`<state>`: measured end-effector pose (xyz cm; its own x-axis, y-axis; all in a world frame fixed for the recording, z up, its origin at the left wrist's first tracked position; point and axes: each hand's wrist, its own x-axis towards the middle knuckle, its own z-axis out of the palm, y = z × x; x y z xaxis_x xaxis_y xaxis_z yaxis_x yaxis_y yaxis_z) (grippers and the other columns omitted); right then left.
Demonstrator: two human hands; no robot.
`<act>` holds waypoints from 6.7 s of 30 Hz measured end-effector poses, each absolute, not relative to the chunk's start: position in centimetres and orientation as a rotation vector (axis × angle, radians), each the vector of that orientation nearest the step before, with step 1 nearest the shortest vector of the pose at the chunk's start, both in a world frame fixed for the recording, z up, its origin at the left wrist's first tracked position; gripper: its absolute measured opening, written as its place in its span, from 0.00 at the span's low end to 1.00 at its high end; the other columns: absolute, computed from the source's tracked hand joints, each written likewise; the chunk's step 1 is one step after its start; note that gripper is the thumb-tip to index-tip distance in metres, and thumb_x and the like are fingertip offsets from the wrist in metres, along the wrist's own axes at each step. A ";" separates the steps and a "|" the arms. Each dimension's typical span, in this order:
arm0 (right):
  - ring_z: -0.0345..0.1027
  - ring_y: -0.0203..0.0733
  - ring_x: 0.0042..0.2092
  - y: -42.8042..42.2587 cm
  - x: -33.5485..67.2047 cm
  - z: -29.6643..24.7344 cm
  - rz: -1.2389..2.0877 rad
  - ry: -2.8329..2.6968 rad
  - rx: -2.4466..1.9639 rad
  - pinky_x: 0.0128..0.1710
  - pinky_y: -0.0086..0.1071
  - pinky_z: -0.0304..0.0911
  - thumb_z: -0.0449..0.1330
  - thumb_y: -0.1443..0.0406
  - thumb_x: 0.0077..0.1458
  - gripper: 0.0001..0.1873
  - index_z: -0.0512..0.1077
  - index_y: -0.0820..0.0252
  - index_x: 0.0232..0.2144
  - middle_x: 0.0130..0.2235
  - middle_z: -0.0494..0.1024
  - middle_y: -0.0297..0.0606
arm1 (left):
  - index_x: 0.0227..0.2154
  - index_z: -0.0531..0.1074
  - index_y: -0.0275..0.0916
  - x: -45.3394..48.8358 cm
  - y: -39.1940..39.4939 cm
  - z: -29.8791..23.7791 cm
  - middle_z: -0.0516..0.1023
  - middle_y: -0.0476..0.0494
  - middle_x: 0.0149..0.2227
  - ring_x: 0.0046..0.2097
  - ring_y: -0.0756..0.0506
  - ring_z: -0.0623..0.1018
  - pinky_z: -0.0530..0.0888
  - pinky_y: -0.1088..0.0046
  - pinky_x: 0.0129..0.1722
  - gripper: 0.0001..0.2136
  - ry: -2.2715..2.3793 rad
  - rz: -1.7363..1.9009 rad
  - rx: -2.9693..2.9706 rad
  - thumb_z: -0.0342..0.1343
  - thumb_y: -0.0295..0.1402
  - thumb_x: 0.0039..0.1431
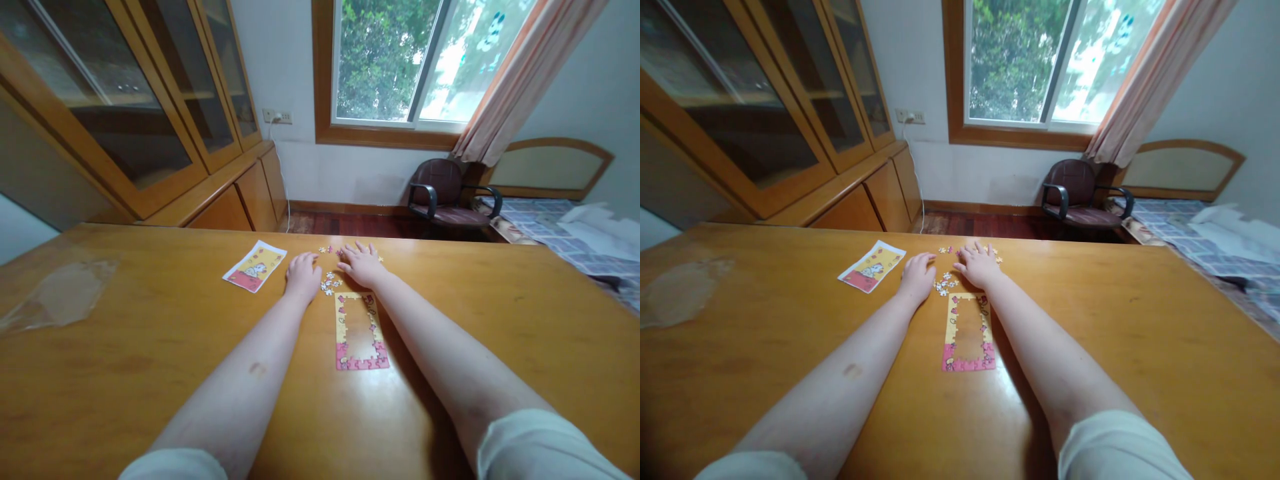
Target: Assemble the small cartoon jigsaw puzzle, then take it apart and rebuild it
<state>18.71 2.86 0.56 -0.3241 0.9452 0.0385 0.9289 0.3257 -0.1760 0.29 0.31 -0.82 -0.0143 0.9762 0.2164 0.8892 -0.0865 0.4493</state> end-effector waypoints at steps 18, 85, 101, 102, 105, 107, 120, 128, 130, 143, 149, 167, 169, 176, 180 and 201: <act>0.43 0.52 0.66 2.4 14.8 1.6 0.201 -2.505 -1.597 0.63 0.56 0.36 0.42 0.49 0.64 0.30 0.58 0.58 0.61 0.66 0.53 0.46 | 0.47 0.71 0.40 0.1 0.1 -0.3 0.74 0.42 0.51 0.55 0.40 0.69 0.65 0.63 0.57 0.17 2.082 0.747 1.972 0.46 0.30 0.56; 0.41 0.50 0.67 4.5 28.1 -1.2 0.346 -2.324 -1.826 0.64 0.53 0.37 0.48 0.53 0.61 0.34 0.50 0.61 0.65 0.66 0.49 0.47 | 0.37 0.76 0.40 0.2 0.7 -1.2 0.78 0.44 0.40 0.44 0.44 0.75 0.70 0.66 0.49 0.11 1.233 0.724 2.351 0.50 0.34 0.58; 0.34 0.50 0.68 6.9 18.7 -0.8 0.346 -2.587 -1.745 0.63 0.59 0.29 0.44 0.51 0.63 0.34 0.45 0.58 0.66 0.68 0.42 0.45 | 0.38 0.76 0.39 0.4 0.6 -1.1 0.78 0.43 0.41 0.45 0.44 0.75 0.70 0.65 0.49 0.11 1.279 0.712 2.339 0.50 0.33 0.59; 0.34 0.50 0.68 6.8 18.3 -0.7 0.350 -2.601 -1.709 0.63 0.58 0.28 0.44 0.52 0.63 0.33 0.45 0.58 0.66 0.68 0.43 0.44 | 0.39 0.76 0.38 0.4 0.6 -1.1 0.78 0.42 0.41 0.45 0.44 0.75 0.70 0.65 0.49 0.11 1.277 0.718 2.331 0.50 0.34 0.59; 0.35 0.48 0.68 6.5 18.0 -0.3 0.369 -2.585 -1.606 0.64 0.57 0.27 0.44 0.54 0.64 0.33 0.44 0.58 0.66 0.68 0.43 0.44 | 0.39 0.75 0.38 0.3 0.7 -1.2 0.78 0.42 0.41 0.44 0.44 0.75 0.71 0.65 0.49 0.12 1.282 0.750 2.292 0.49 0.34 0.60; 0.35 0.47 0.68 6.2 18.9 0.2 0.376 -2.490 -1.574 0.64 0.56 0.29 0.43 0.55 0.64 0.33 0.42 0.59 0.67 0.68 0.42 0.44 | 0.40 0.75 0.38 0.2 0.8 -1.2 0.78 0.42 0.42 0.45 0.44 0.75 0.70 0.65 0.50 0.12 1.300 0.776 2.249 0.49 0.33 0.60; 0.59 0.48 0.61 -3.3 27.9 0.0 0.595 -2.340 -1.530 0.61 0.42 0.54 0.46 0.57 0.62 0.26 0.62 0.58 0.60 0.61 0.65 0.42 | 0.37 0.75 0.39 -0.1 0.8 -1.5 0.78 0.44 0.39 0.42 0.45 0.76 0.73 0.68 0.45 0.11 1.452 0.943 1.982 0.49 0.33 0.59; 0.59 0.48 0.60 -4.5 28.7 0.3 0.541 -1.950 -1.727 0.60 0.45 0.53 0.46 0.58 0.62 0.27 0.61 0.60 0.60 0.59 0.66 0.45 | 0.37 0.75 0.40 1.1 -3.4 3.4 0.78 0.44 0.39 0.45 0.44 0.74 0.69 0.66 0.49 0.12 1.501 1.190 2.194 0.46 0.31 0.60; 0.61 0.49 0.59 -4.0 28.9 0.0 0.454 -2.032 -1.766 0.60 0.43 0.54 0.46 0.58 0.62 0.24 0.66 0.62 0.56 0.58 0.68 0.47 | 0.35 0.75 0.40 2.0 -5.2 4.3 0.79 0.45 0.39 0.44 0.43 0.75 0.70 0.65 0.48 0.10 1.415 0.961 2.280 0.48 0.31 0.59; 0.48 0.55 0.65 -0.3 26.0 0.9 0.416 -2.232 -1.800 0.62 0.55 0.43 0.46 0.57 0.64 0.23 0.65 0.55 0.58 0.64 0.58 0.45 | 0.58 0.64 0.45 6.6 -18.9 1.2 0.59 0.34 0.63 0.63 0.29 0.57 0.54 0.40 0.60 0.27 1.116 0.328 2.544 0.57 0.41 0.54; 0.67 0.48 0.54 -4.6 28.5 -0.4 0.563 -1.718 -1.896 0.55 0.41 0.60 0.50 0.61 0.60 0.23 0.67 0.65 0.54 0.54 0.71 0.50 | 0.64 0.54 0.48 5.8 -21.2 -0.5 0.53 0.36 0.66 0.66 0.30 0.50 0.48 0.39 0.62 0.35 1.131 0.207 2.493 0.53 0.52 0.54; 0.68 0.44 0.42 -7.0 28.5 -0.5 0.046 -2.151 -1.721 0.45 0.34 0.60 0.55 0.65 0.60 0.09 0.74 0.60 0.38 0.39 0.77 0.42 | 0.65 0.49 0.40 5.0 -20.2 0.6 0.49 0.37 0.67 0.67 0.32 0.49 0.46 0.39 0.62 0.32 1.031 -0.042 2.585 0.45 0.47 0.62; 0.68 0.44 0.42 -7.1 28.4 -0.4 0.033 -2.149 -1.741 0.45 0.34 0.60 0.55 0.65 0.60 0.09 0.74 0.60 0.37 0.38 0.77 0.41 | 0.65 0.49 0.40 5.1 -20.0 0.9 0.49 0.36 0.67 0.67 0.32 0.48 0.45 0.39 0.62 0.31 1.024 -0.060 2.553 0.45 0.47 0.62; 0.67 0.43 0.43 -7.1 28.0 -0.5 0.009 -2.174 -1.726 0.46 0.35 0.58 0.55 0.66 0.59 0.09 0.74 0.60 0.38 0.40 0.77 0.41 | 0.65 0.49 0.42 5.1 -19.2 1.2 0.48 0.38 0.67 0.68 0.33 0.46 0.43 0.40 0.62 0.31 0.994 -0.052 2.497 0.46 0.47 0.61; 0.67 0.43 0.42 -7.0 28.1 -0.6 -0.018 -2.146 -1.771 0.45 0.35 0.59 0.54 0.66 0.60 0.09 0.74 0.60 0.36 0.39 0.77 0.42 | 0.65 0.49 0.41 4.9 -18.7 1.0 0.46 0.38 0.68 0.68 0.34 0.45 0.43 0.42 0.63 0.31 0.989 -0.019 2.470 0.45 0.47 0.62; 0.63 0.46 0.47 -6.9 28.3 -1.5 -0.128 -2.289 -1.721 0.57 0.47 0.45 0.56 0.62 0.60 0.07 0.74 0.55 0.37 0.42 0.76 0.40 | 0.58 0.63 0.40 4.6 -18.7 2.3 0.62 0.37 0.62 0.63 0.37 0.59 0.55 0.51 0.62 0.24 0.853 0.321 2.366 0.50 0.39 0.59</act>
